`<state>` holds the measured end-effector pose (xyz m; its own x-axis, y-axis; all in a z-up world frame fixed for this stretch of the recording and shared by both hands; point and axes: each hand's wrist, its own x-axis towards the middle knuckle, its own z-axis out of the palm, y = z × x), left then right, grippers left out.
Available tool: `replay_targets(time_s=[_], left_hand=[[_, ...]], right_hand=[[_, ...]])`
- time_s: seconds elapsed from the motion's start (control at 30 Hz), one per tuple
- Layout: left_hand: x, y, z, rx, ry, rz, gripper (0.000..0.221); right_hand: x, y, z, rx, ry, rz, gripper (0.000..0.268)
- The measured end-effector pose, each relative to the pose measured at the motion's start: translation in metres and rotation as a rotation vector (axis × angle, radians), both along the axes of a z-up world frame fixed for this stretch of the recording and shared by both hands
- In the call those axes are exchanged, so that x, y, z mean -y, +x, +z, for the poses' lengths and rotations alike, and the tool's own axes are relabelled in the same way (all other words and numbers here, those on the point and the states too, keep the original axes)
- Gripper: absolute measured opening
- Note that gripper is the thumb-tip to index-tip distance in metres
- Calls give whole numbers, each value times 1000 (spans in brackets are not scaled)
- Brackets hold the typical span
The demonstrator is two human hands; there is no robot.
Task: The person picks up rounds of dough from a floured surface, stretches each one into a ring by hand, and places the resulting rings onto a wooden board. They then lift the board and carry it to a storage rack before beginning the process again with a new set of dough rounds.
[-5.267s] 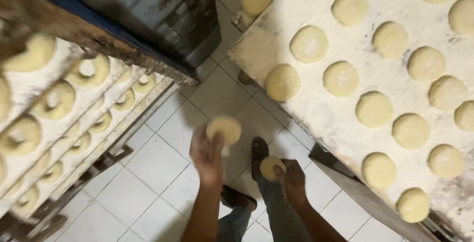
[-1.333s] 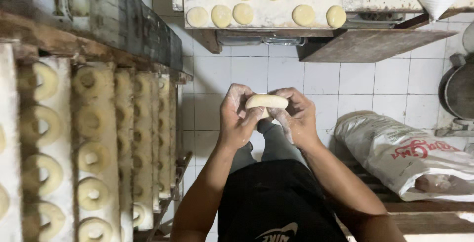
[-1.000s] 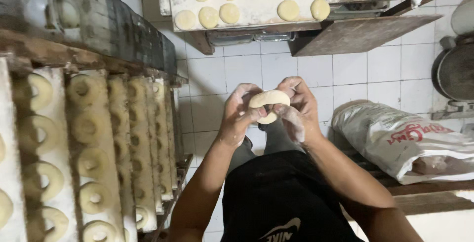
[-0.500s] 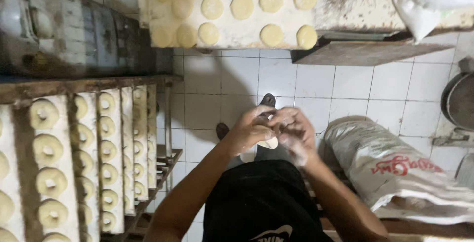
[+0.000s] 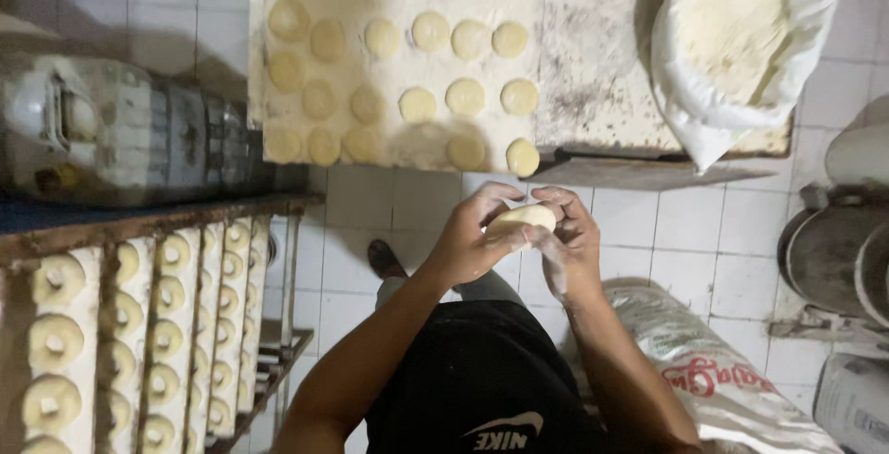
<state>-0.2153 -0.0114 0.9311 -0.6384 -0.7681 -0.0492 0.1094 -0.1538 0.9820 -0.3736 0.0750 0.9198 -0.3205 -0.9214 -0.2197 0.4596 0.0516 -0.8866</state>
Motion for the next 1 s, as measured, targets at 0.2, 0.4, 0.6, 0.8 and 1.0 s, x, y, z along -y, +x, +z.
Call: replay_targets(time_s=[0.2,0.4,0.6,0.8,1.0], left_hand=[[68,-5,7,-97,256,-249,52],[123,24,3,-63,374,-298,55],[166,53,1,-200,449,-417,56],[187,71,2,-218,473,-485,58],[199,62,0,-125,529,-473,61]], right_hand=[[28,25,20,309,-276,57,50],[63,66,29,65,-202,-123,69],[88,111,41,-20,-52,-202,75],[112,133,46,9,32,-235,74],[125,127,35,76,59,-282,79]])
